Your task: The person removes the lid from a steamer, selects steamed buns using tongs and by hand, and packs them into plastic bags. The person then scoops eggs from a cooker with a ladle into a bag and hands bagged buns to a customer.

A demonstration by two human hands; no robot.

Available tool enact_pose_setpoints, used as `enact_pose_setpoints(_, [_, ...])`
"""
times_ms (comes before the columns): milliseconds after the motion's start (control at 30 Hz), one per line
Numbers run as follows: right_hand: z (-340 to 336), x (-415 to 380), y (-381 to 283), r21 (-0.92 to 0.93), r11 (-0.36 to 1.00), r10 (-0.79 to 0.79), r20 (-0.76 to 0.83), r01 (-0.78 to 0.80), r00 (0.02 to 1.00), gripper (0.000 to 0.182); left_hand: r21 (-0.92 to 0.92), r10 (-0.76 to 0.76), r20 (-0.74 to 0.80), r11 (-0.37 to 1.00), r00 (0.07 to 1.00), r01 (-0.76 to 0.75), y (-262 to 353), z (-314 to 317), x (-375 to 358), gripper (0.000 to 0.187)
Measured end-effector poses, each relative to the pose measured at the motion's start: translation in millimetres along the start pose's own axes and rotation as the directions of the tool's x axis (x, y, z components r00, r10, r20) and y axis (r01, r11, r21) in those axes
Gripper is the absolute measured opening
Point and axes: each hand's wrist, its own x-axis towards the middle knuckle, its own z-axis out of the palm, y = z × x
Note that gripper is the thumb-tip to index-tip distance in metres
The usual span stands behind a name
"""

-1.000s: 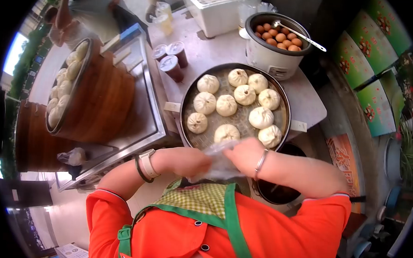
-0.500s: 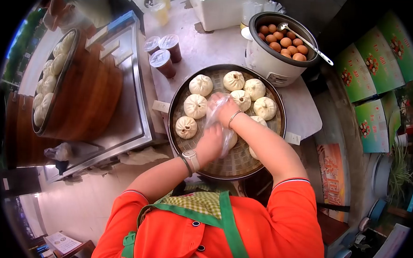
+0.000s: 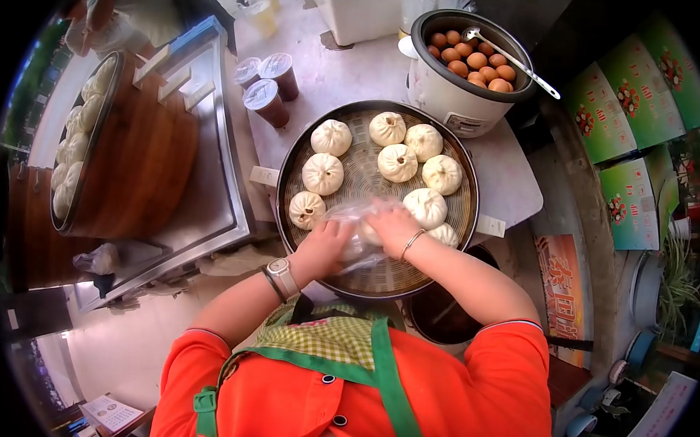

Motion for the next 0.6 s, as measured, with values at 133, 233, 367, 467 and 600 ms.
enact_pose_setpoints(133, [-26.0,1.8,4.1,0.117,0.991,0.051,0.161,-0.07,0.986,0.059,-0.103,-0.087,-0.112,0.992,0.99,0.075,-7.5,17.6,8.0,0.067])
enact_pose_setpoints(233, [-18.3,-2.3,30.6,0.743,0.65,0.173,0.058,-0.158,0.983,0.057,-0.841,-0.244,0.082,0.504,0.966,0.198,-23.8,-3.7,1.7,0.055])
enact_pose_setpoints(367, [-5.7,-0.3,47.1,0.739,-0.355,0.127,0.644,-0.572,0.754,0.067,-0.92,-0.402,0.392,-0.162,0.827,0.356,-18.3,-11.4,2.3,0.054])
enact_pose_setpoints(467, [34.4,-10.8,11.7,0.963,0.222,0.578,-0.004,-0.153,0.816,0.071,-0.939,-0.531,0.271,0.038,0.803,0.342,-4.5,-6.6,6.7,0.065])
enact_pose_setpoints(600, [40.0,-10.5,-7.4,0.888,0.393,0.731,-0.142,-0.241,0.668,0.055,-0.472,-0.59,-0.286,0.772,0.755,0.425,4.2,7.9,13.4,0.06])
